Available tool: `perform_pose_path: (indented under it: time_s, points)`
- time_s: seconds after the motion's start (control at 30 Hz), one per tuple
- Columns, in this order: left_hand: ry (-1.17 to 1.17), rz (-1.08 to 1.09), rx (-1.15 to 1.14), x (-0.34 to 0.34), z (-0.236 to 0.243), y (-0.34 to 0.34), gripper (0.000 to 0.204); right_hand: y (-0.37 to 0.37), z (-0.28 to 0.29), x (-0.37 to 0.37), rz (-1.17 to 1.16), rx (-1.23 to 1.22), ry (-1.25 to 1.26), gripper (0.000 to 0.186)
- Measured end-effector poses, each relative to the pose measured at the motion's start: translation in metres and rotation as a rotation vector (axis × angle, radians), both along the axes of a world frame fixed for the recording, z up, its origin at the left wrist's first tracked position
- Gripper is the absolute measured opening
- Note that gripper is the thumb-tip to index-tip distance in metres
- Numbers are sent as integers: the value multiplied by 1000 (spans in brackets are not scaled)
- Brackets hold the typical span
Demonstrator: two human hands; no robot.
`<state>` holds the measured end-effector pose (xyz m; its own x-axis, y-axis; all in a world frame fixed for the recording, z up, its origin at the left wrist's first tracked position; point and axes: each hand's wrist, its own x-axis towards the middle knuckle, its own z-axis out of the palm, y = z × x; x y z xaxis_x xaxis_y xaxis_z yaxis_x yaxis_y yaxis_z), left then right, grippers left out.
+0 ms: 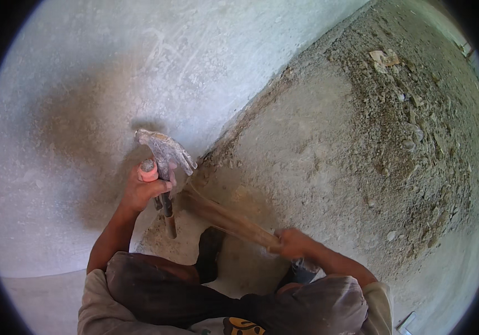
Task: Chipping away concrete from the base of a wall using a hammer and chisel, then sweeping up the debris.
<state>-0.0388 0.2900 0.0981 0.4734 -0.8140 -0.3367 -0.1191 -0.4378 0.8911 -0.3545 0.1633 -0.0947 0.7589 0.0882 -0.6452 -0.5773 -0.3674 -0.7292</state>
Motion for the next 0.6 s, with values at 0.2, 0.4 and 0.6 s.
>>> perform_pose_path:
  time_s: [0.2,0.4,0.6]
  points:
    - [-12,81,-44,6,1,-8,36,-57,9,-53,-947,163,-15,37]
    - [-6,126,18,10,-12,1,35,-55,44,-86,-1317,-28,-216,38]
    - [-79,147,47,8,-15,-13,35,-19,44,-71,-446,-117,-204,38]
